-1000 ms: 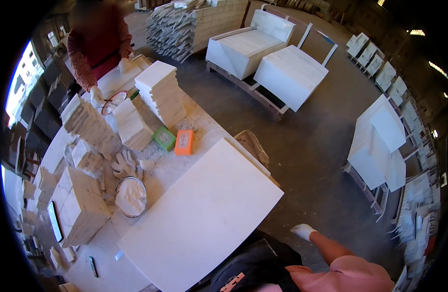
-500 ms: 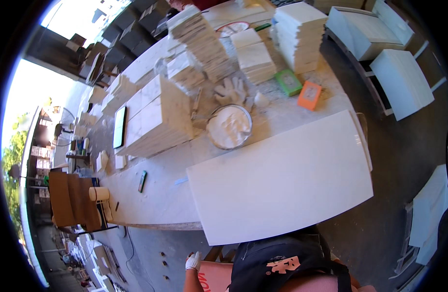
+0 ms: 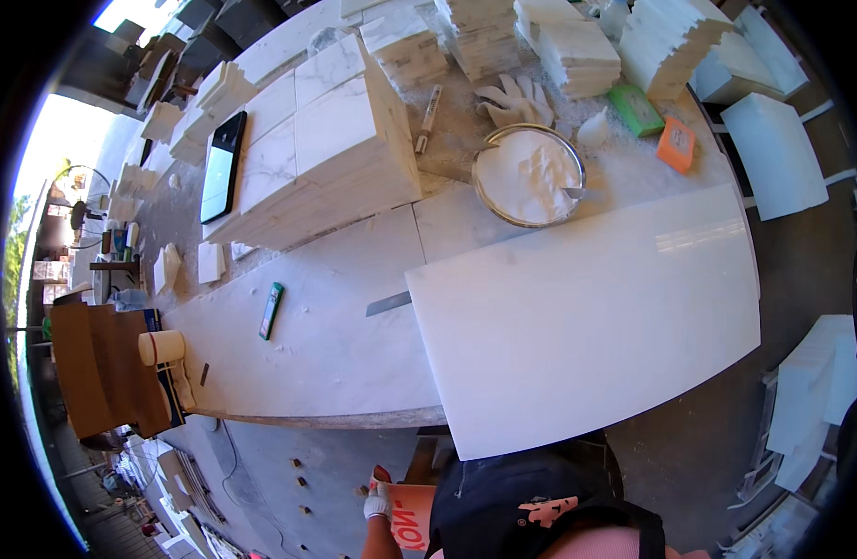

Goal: The person picks up a white foam board, places it on a table, and uses a small metal tool to scrape and smooth the surface. The person repeatedly scrapes the board's surface and edges while another worker stacks similar boards nearby.

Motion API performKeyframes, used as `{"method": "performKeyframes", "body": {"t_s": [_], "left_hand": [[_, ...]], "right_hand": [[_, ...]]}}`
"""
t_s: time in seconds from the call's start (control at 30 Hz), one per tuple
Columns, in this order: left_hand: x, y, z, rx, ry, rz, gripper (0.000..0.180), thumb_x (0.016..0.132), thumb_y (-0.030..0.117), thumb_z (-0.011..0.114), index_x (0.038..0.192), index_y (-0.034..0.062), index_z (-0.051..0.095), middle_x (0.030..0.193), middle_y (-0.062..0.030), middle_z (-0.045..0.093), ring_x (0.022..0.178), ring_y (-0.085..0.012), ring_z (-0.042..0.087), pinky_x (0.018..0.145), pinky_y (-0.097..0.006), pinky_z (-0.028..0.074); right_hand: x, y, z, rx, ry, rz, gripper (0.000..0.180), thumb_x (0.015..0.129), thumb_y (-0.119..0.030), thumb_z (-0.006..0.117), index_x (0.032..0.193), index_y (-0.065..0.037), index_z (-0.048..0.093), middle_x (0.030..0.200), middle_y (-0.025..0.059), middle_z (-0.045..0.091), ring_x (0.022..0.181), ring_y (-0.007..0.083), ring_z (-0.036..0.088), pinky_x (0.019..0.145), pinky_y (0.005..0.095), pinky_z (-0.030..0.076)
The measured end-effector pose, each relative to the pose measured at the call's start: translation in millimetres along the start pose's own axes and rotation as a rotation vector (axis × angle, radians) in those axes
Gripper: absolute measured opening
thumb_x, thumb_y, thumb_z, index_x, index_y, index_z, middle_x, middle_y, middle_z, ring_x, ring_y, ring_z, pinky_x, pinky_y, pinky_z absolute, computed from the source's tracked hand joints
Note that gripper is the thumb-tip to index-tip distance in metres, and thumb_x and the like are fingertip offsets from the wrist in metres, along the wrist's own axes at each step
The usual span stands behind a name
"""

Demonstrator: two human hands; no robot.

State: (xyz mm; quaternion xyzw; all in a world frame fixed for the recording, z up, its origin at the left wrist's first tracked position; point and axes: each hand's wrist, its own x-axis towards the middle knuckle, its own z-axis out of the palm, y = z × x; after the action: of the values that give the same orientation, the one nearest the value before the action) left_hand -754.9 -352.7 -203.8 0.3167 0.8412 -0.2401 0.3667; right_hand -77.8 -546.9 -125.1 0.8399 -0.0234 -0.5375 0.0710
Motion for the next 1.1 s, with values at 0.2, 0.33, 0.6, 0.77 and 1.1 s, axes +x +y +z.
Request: {"method": "performKeyframes", "body": {"t_s": [0.2, 0.33, 0.6, 0.77, 1.1], "left_hand": [[34, -50, 7, -0.127, 0.173, 0.013, 0.073, 0.098, 0.061, 0.030, 0.142, 0.0045, 0.046, 0.137, -0.0257, 0.054, 0.123, -0.0426, 0.054, 0.103, -0.047, 0.043], [66, -73, 23, -0.847, 0.016, -0.019, 0.070, 0.101, 0.059, 0.028, 0.142, 0.0058, 0.047, 0.143, -0.0157, 0.053, 0.130, -0.0327, 0.050, 0.107, -0.043, 0.039], [93, -83, 11, -1.328, -0.624, -0.042, 0.073, 0.100, 0.063, 0.031, 0.140, 0.0037, 0.049, 0.132, -0.0162, 0.060, 0.120, -0.0328, 0.058, 0.102, -0.047, 0.045], [-12, 59, -23, -0.908, -0.098, 0.002, 0.071, 0.100, 0.061, 0.033, 0.138, 0.0033, 0.050, 0.130, -0.0159, 0.061, 0.118, -0.0320, 0.059, 0.101, -0.046, 0.045], [-56, 212, -77, -0.814, 0.019, 0.219, 0.068, 0.101, 0.059, 0.036, 0.136, 0.0026, 0.052, 0.125, -0.0155, 0.061, 0.114, -0.0304, 0.059, 0.099, -0.045, 0.046]], "right_hand": [[-38, 32, 10, 0.037, 0.018, 0.079, 0.067, 0.091, -0.061, 0.046, 0.126, -0.007, 0.064, 0.128, 0.0213, 0.062, 0.121, 0.0353, 0.057, 0.099, 0.0451, 0.043], [-52, 47, 26, 0.089, 0.032, 0.111, 0.069, 0.091, -0.063, 0.045, 0.127, -0.007, 0.064, 0.129, 0.0218, 0.061, 0.122, 0.0354, 0.056, 0.101, 0.0452, 0.042], [-45, 27, 84, 0.118, -0.008, 0.131, 0.073, 0.091, -0.066, 0.041, 0.128, -0.007, 0.063, 0.130, 0.0227, 0.060, 0.125, 0.0357, 0.054, 0.103, 0.0455, 0.040], [-17, -5, 108, 0.086, -0.063, 0.153, 0.076, 0.091, -0.068, 0.039, 0.129, -0.007, 0.062, 0.130, 0.0232, 0.060, 0.127, 0.0358, 0.052, 0.104, 0.0456, 0.039], [18, -46, 116, 0.153, -0.185, 0.252, 0.082, 0.091, -0.072, 0.034, 0.131, -0.006, 0.061, 0.131, 0.0244, 0.059, 0.131, 0.0362, 0.050, 0.107, 0.0460, 0.037]]}}
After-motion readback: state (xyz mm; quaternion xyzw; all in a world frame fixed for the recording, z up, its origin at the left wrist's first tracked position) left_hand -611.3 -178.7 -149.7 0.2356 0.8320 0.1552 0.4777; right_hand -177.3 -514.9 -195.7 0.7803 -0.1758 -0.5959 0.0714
